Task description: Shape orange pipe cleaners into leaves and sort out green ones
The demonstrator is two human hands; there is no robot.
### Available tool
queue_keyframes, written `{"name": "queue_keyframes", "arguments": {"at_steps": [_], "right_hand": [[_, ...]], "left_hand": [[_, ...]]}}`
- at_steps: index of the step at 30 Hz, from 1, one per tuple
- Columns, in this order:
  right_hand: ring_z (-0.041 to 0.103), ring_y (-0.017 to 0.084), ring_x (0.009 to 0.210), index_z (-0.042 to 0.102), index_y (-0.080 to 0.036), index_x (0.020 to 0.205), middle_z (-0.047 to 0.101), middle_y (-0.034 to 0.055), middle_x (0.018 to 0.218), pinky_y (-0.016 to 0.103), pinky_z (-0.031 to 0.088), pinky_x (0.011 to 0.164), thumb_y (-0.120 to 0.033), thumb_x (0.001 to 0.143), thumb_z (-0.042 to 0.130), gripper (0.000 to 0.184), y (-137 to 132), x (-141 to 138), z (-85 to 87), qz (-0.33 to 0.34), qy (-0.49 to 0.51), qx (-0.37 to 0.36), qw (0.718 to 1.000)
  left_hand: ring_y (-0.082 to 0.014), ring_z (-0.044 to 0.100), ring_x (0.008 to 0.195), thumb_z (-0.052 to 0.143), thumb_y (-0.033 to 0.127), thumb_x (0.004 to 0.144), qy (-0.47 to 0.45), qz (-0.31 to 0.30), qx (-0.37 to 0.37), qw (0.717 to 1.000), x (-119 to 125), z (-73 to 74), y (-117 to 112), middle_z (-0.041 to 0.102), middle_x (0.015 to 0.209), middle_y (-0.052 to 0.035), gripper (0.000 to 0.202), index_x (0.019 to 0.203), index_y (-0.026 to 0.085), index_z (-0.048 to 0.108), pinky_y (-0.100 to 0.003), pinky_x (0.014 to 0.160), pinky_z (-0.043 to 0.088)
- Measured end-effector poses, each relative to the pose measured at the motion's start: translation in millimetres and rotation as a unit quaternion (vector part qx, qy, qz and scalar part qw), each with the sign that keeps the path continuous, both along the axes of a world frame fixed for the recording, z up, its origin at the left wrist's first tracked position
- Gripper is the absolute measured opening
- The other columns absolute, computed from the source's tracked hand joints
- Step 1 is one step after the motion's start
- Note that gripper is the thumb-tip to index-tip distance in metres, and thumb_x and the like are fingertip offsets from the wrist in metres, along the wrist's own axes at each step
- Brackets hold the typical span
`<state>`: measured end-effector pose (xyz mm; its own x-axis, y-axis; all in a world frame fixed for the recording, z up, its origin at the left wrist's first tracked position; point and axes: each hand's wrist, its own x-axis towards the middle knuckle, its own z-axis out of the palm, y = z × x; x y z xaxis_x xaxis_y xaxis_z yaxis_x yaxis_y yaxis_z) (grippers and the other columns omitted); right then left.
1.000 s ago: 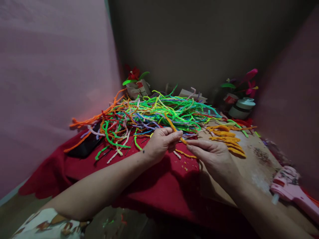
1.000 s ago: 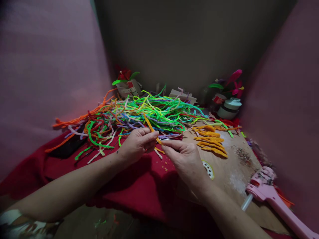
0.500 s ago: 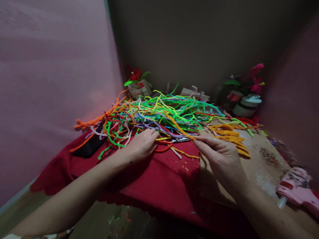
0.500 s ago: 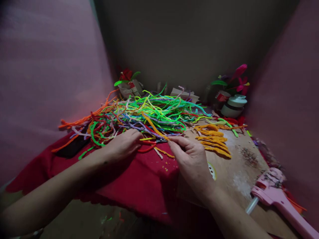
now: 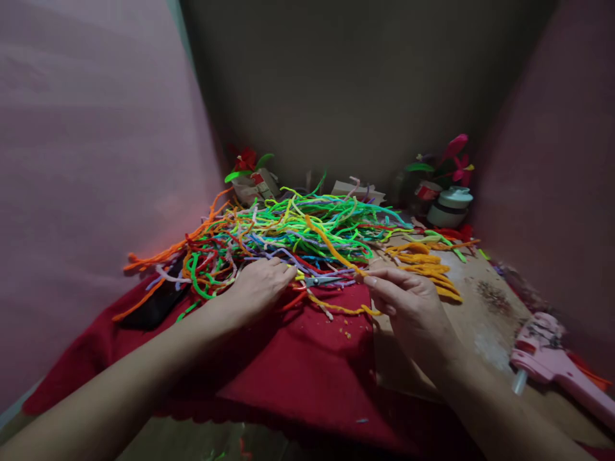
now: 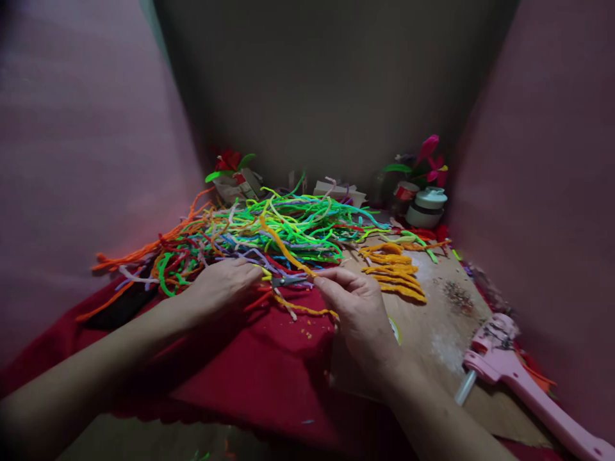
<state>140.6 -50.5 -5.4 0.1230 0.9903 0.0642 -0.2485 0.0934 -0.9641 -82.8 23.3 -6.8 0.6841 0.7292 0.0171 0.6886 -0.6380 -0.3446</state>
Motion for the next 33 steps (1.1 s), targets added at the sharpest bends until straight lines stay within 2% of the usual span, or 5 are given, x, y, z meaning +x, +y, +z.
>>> {"name": "queue_keyframes", "arguments": {"at_steps": [6, 10, 13, 23, 33], "right_hand": [[0.042, 0.008, 0.049, 0.07, -0.018, 0.064, 0.054, -0.0038, 0.05, 0.023, 0.034, 0.049, -0.027, 0.065, 0.067, 0.01, -1, 4, -0.1, -0.046, -0.077, 0.038, 0.995], [0.059, 0.016, 0.065, 0.073, -0.018, 0.075, 0.069, 0.0027, 0.068, 0.028, 0.045, 0.061, -0.027, 0.067, 0.066, 0.014, -3, 3, -1.7, -0.08, -0.123, 0.051, 0.988], [0.064, 0.019, 0.071, 0.073, -0.018, 0.083, 0.072, 0.0048, 0.078, 0.031, 0.05, 0.067, -0.026, 0.071, 0.063, 0.018, -5, 2, -3.9, -0.087, -0.171, 0.073, 0.979], [0.067, 0.016, 0.071, 0.073, -0.016, 0.085, 0.073, 0.0056, 0.081, 0.025, 0.053, 0.069, -0.014, 0.074, 0.058, 0.019, -11, 0, -9.5, -0.134, -0.298, 0.232, 0.916], [0.066, 0.016, 0.067, 0.071, -0.02, 0.091, 0.072, 0.0045, 0.078, 0.026, 0.052, 0.064, -0.015, 0.079, 0.053, 0.021, -9, 4, -15.8, -0.136, -0.397, 0.292, 0.859]], "left_hand": [[-0.0178, 0.053, 0.079, 0.036, 0.006, 0.082, -0.004, 0.01, -0.014, 1.0, -19, 5.4, -14, 0.058, 0.086, -0.0073, 0.019, 0.088, 0.014, 0.052, -0.03, 0.074, 0.043], [-0.0191, 0.053, 0.078, 0.034, 0.004, 0.08, -0.019, -0.027, 0.027, 0.999, -27, 7.6, -29, 0.058, 0.084, -0.0081, 0.023, 0.087, 0.014, 0.053, -0.032, 0.074, 0.044], [-0.0196, 0.053, 0.072, 0.032, 0.004, 0.081, -0.031, -0.038, 0.053, 0.997, -23, 13.0, -42, 0.057, 0.077, -0.0073, 0.024, 0.087, 0.014, 0.054, -0.032, 0.068, 0.044], [-0.023, 0.058, 0.074, 0.033, 0.006, 0.082, 0.006, 0.03, 0.029, 0.999, -8, 19.9, -51, 0.061, 0.082, -0.0099, 0.026, 0.094, 0.012, 0.055, -0.037, 0.069, 0.047], [-0.0224, 0.057, 0.074, 0.034, 0.008, 0.083, 0.014, 0.026, 0.018, 0.999, -7, 17.1, -50, 0.061, 0.082, -0.0089, 0.024, 0.093, 0.014, 0.054, -0.036, 0.068, 0.046]]}}
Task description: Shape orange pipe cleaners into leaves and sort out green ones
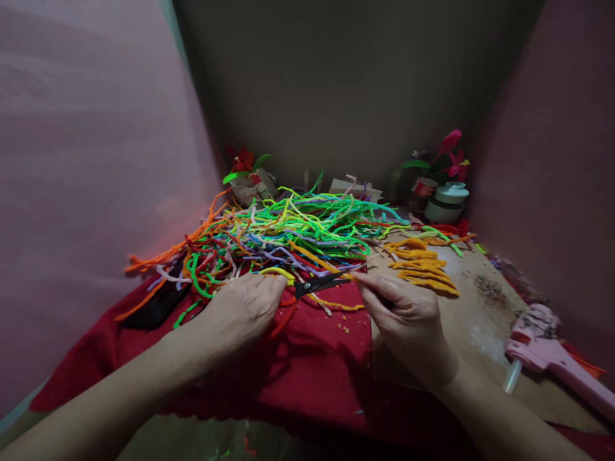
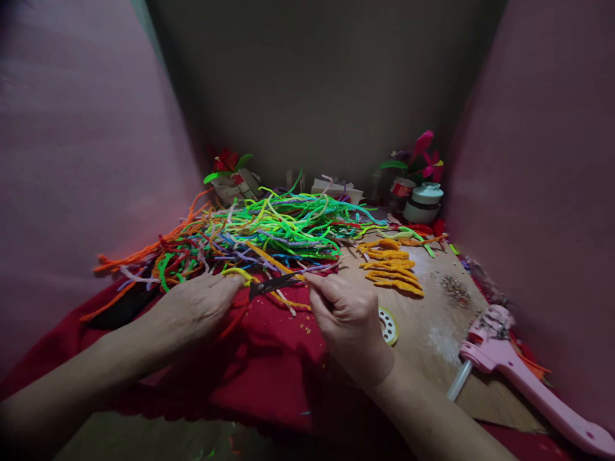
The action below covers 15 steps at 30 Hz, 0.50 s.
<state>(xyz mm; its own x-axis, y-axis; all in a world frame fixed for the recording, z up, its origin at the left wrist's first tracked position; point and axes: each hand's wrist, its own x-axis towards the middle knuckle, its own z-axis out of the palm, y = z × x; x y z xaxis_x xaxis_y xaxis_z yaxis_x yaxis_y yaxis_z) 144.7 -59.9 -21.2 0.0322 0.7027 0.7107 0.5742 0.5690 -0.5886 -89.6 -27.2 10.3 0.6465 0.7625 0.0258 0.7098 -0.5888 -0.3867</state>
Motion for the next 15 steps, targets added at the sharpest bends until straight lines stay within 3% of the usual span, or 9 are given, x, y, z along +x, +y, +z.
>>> {"name": "queue_keyframes", "arguments": {"at_steps": [8, 15], "right_hand": [[0.066, 0.015, 0.066, 0.07, -0.021, 0.089, 0.071, 0.0032, 0.075, 0.025, 0.052, 0.063, -0.015, 0.08, 0.053, 0.021, -1.4, 0.2, 0.0, 0.004, -0.011, 0.0, 1.0], [0.065, 0.014, 0.063, 0.071, -0.02, 0.083, 0.071, 0.0013, 0.073, 0.023, 0.051, 0.059, -0.015, 0.077, 0.055, 0.017, -3.6, -2.3, 6.1, 0.021, 0.055, -0.078, 0.995]], "left_hand": [[-0.021, 0.057, 0.073, 0.035, 0.009, 0.083, 0.019, 0.001, -0.011, 1.0, 2.5, 4.9, -1.3, 0.062, 0.082, -0.0088, 0.021, 0.091, 0.014, 0.054, -0.034, 0.067, 0.045], [-0.0214, 0.058, 0.073, 0.034, 0.006, 0.081, 0.014, -0.023, 0.017, 0.999, -1.1, -3.3, 0.7, 0.062, 0.082, -0.0077, 0.023, 0.092, 0.015, 0.053, -0.035, 0.068, 0.045]]}}
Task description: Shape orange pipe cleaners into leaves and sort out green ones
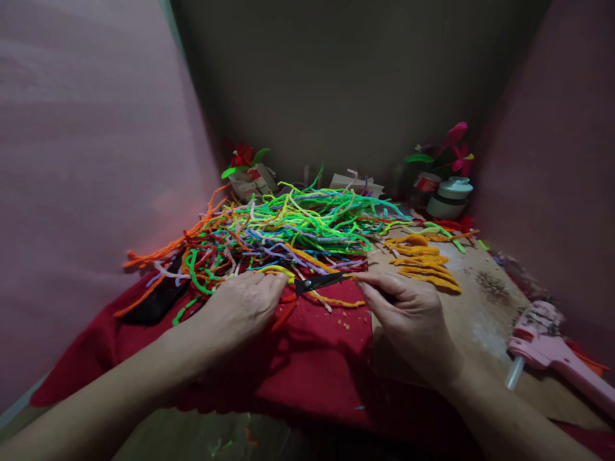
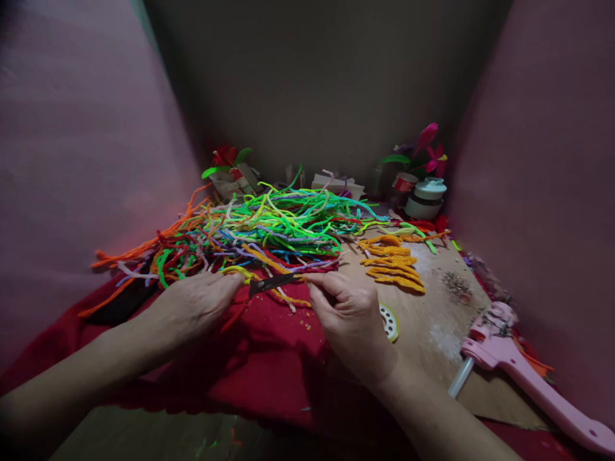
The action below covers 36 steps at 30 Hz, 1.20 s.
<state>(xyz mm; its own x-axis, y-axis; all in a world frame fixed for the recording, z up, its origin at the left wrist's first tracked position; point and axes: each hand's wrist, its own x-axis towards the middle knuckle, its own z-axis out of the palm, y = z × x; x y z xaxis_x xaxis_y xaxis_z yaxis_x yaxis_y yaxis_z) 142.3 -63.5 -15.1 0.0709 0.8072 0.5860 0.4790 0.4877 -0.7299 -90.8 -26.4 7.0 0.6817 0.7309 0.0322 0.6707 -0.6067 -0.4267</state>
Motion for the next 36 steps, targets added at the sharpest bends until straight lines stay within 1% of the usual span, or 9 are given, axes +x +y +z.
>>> {"name": "queue_keyframes", "arguments": {"at_steps": [6, 10, 12, 15, 18, 23, 27, 31, 36], "right_hand": [[0.064, 0.016, 0.064, 0.072, -0.019, 0.078, 0.072, 0.0027, 0.073, 0.024, 0.049, 0.055, -0.021, 0.076, 0.057, 0.015, 1, 0, 2.2, 0.013, 0.063, -0.092, 0.994], [0.063, 0.017, 0.065, 0.073, -0.018, 0.078, 0.071, 0.0035, 0.073, 0.026, 0.048, 0.056, -0.026, 0.075, 0.059, 0.016, 2, 0, 3.1, 0.037, 0.112, -0.147, 0.982], [0.062, 0.018, 0.066, 0.073, -0.017, 0.077, 0.071, 0.0045, 0.074, 0.027, 0.047, 0.058, -0.028, 0.073, 0.06, 0.017, 3, 1, 4.4, 0.042, 0.144, -0.176, 0.973], [0.06, 0.017, 0.067, 0.072, -0.016, 0.076, 0.069, 0.0047, 0.073, 0.028, 0.046, 0.06, -0.03, 0.071, 0.061, 0.018, 5, 2, 7.9, 0.054, 0.179, -0.207, 0.96], [0.057, 0.014, 0.063, 0.071, -0.016, 0.073, 0.066, 0.0021, 0.067, 0.025, 0.043, 0.058, -0.027, 0.071, 0.061, 0.015, 6, 3, 10.8, 0.066, 0.194, -0.206, 0.957], [0.043, 0.009, 0.049, 0.07, -0.017, 0.074, 0.057, -0.0022, 0.057, 0.022, 0.034, 0.048, -0.027, 0.072, 0.058, 0.015, 7, 4, 9.2, 0.084, 0.21, -0.213, 0.951], [0.035, 0.007, 0.046, 0.068, -0.015, 0.072, 0.051, -0.003, 0.053, 0.022, 0.028, 0.045, -0.028, 0.072, 0.06, 0.016, 6, 4, 6.1, 0.083, 0.211, -0.227, 0.947], [0.036, 0.008, 0.049, 0.067, -0.014, 0.071, 0.05, -0.0025, 0.055, 0.022, 0.026, 0.046, -0.03, 0.071, 0.06, 0.017, 5, 4, 4.7, 0.092, 0.215, -0.244, 0.941], [0.034, 0.007, 0.05, 0.068, -0.014, 0.073, 0.047, -0.0035, 0.054, 0.022, 0.026, 0.048, -0.03, 0.069, 0.062, 0.017, 6, 3, 4.9, 0.087, 0.229, -0.251, 0.936]], "left_hand": [[-0.0186, 0.058, 0.068, 0.035, 0.007, 0.081, -0.025, -0.004, -0.002, 1.0, -3, -5.0, 1, 0.06, 0.076, -0.0062, 0.02, 0.088, 0.017, 0.052, -0.031, 0.064, 0.044], [-0.0169, 0.056, 0.059, 0.033, 0.007, 0.082, -0.023, 0.025, -0.048, 0.998, -1, -3.8, 2, 0.057, 0.066, -0.0031, 0.019, 0.082, 0.017, 0.048, -0.028, 0.056, 0.041], [-0.016, 0.055, 0.057, 0.033, 0.008, 0.083, -0.02, 0.032, -0.067, 0.997, 0, -3.9, 4, 0.057, 0.064, -0.0017, 0.017, 0.082, 0.018, 0.047, -0.026, 0.054, 0.039], [-0.0161, 0.055, 0.061, 0.035, 0.01, 0.084, -0.028, -0.01, -0.064, 0.997, -1, -5.7, 6, 0.058, 0.069, -0.0019, 0.015, 0.082, 0.018, 0.047, -0.027, 0.058, 0.04], [-0.0173, 0.055, 0.066, 0.033, 0.007, 0.083, -0.051, -0.039, -0.029, 0.997, -1, -6.4, 5, 0.058, 0.074, -0.0038, 0.019, 0.081, 0.018, 0.049, -0.029, 0.064, 0.041], [-0.0199, 0.055, 0.065, 0.032, 0.006, 0.082, -0.064, -0.015, 0.03, 0.997, 4, -2.5, -1, 0.055, 0.068, -0.0049, 0.022, 0.08, 0.017, 0.051, -0.032, 0.065, 0.042], [-0.0214, 0.056, 0.065, 0.033, 0.005, 0.08, -0.053, 0.0, 0.036, 0.998, 8, -1.2, -3, 0.055, 0.067, -0.0056, 0.022, 0.079, 0.016, 0.051, -0.034, 0.064, 0.044], [-0.0215, 0.056, 0.064, 0.034, 0.005, 0.08, -0.027, 0.015, 0.03, 0.999, 10, -1.3, -4, 0.055, 0.067, -0.0059, 0.019, 0.076, 0.015, 0.05, -0.034, 0.062, 0.044], [-0.0193, 0.054, 0.061, 0.037, 0.005, 0.079, -0.011, 0.002, 0.039, 0.999, 13, -0.4, -6, 0.055, 0.067, -0.0053, 0.016, 0.075, 0.015, 0.049, -0.032, 0.06, 0.044]]}}
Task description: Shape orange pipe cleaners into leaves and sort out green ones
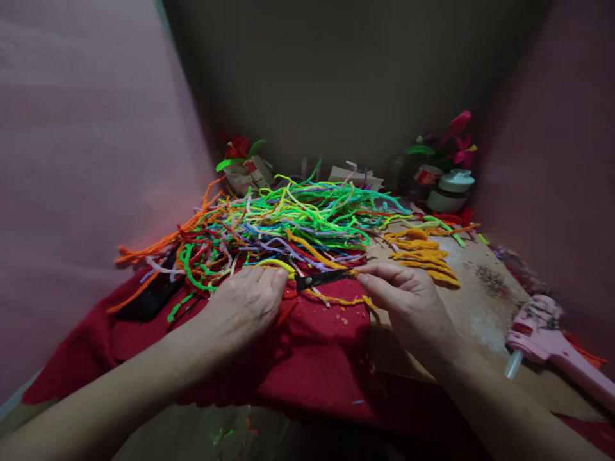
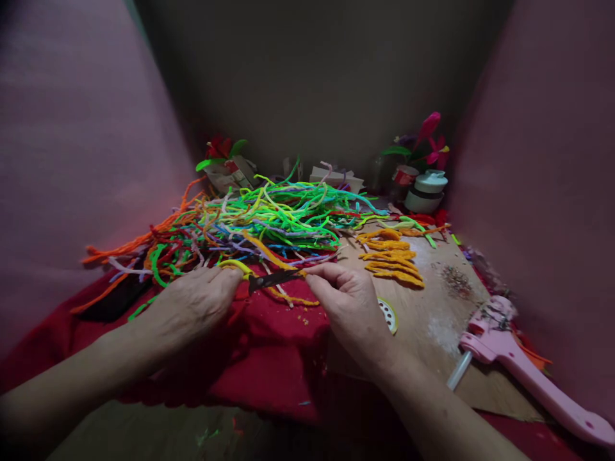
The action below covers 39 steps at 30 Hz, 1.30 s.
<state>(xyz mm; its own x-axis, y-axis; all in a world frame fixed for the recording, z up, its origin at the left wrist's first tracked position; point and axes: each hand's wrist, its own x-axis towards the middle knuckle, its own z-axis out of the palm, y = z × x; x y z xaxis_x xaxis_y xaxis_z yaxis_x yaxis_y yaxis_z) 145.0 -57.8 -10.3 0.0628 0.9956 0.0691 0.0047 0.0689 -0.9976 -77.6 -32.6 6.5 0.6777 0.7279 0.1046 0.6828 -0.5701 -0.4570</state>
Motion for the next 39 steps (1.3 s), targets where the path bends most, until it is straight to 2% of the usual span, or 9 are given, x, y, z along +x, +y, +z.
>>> {"name": "queue_keyframes", "arguments": {"at_steps": [6, 12, 18, 28, 35, 39], "right_hand": [[0.036, 0.008, 0.052, 0.067, -0.014, 0.075, 0.048, -0.0024, 0.056, 0.024, 0.026, 0.05, -0.032, 0.069, 0.063, 0.019, 0, 1, -2.9, 0.02, 0.028, -0.017, 0.999], [0.036, 0.008, 0.053, 0.068, -0.016, 0.075, 0.047, -0.003, 0.056, 0.022, 0.026, 0.049, -0.03, 0.071, 0.062, 0.016, 0, 0, -2.6, 0.035, 0.023, 0.003, 0.999], [0.035, 0.007, 0.051, 0.069, -0.016, 0.076, 0.047, -0.0034, 0.055, 0.021, 0.026, 0.048, -0.028, 0.071, 0.063, 0.015, -1, 0, -3.5, 0.033, 0.039, 0.003, 0.999], [0.037, 0.006, 0.048, 0.069, -0.016, 0.074, 0.048, -0.0033, 0.052, 0.021, 0.027, 0.046, -0.026, 0.068, 0.066, 0.013, -2, -1, -3.6, 0.034, 0.077, -0.022, 0.996], [0.035, 0.006, 0.046, 0.069, -0.018, 0.07, 0.047, -0.0042, 0.049, 0.02, 0.025, 0.044, -0.026, 0.068, 0.066, 0.009, -1, -1, -5.1, 0.033, 0.098, -0.021, 0.994], [0.036, 0.006, 0.046, 0.07, -0.017, 0.072, 0.048, -0.0037, 0.05, 0.021, 0.026, 0.044, -0.027, 0.067, 0.066, 0.011, -2, -1, -4.9, 0.029, 0.067, -0.013, 0.997]], "left_hand": [[-0.0186, 0.054, 0.062, 0.038, 0.004, 0.079, 0.015, 0.001, 0.013, 1.0, 1, -1.6, -1, 0.054, 0.066, -0.0046, 0.016, 0.075, 0.015, 0.05, -0.031, 0.06, 0.044], [-0.0187, 0.054, 0.062, 0.039, 0.006, 0.079, 0.024, 0.038, -0.005, 0.999, 2, -0.4, -4, 0.054, 0.068, -0.0048, 0.014, 0.079, 0.014, 0.05, -0.032, 0.06, 0.045], [-0.0198, 0.055, 0.06, 0.037, 0.004, 0.078, 0.022, 0.031, 0.01, 0.999, 3, -1.2, -10, 0.054, 0.068, -0.0052, 0.016, 0.079, 0.015, 0.048, -0.032, 0.056, 0.045], [-0.018, 0.058, 0.059, 0.037, 0.003, 0.077, 0.034, 0.039, -0.012, 0.999, 2, -2.4, -11, 0.055, 0.066, -0.0046, 0.015, 0.079, 0.015, 0.046, -0.029, 0.055, 0.044], [-0.0178, 0.056, 0.054, 0.036, 0.002, 0.076, 0.044, 0.017, -0.037, 0.998, 4, -2.4, -10, 0.054, 0.063, -0.0037, 0.017, 0.077, 0.015, 0.045, -0.028, 0.051, 0.044], [-0.0183, 0.057, 0.056, 0.036, 0.002, 0.075, 0.036, 0.043, -0.04, 0.998, 7, -0.5, -10, 0.055, 0.063, -0.0048, 0.017, 0.074, 0.015, 0.046, -0.028, 0.053, 0.045]]}}
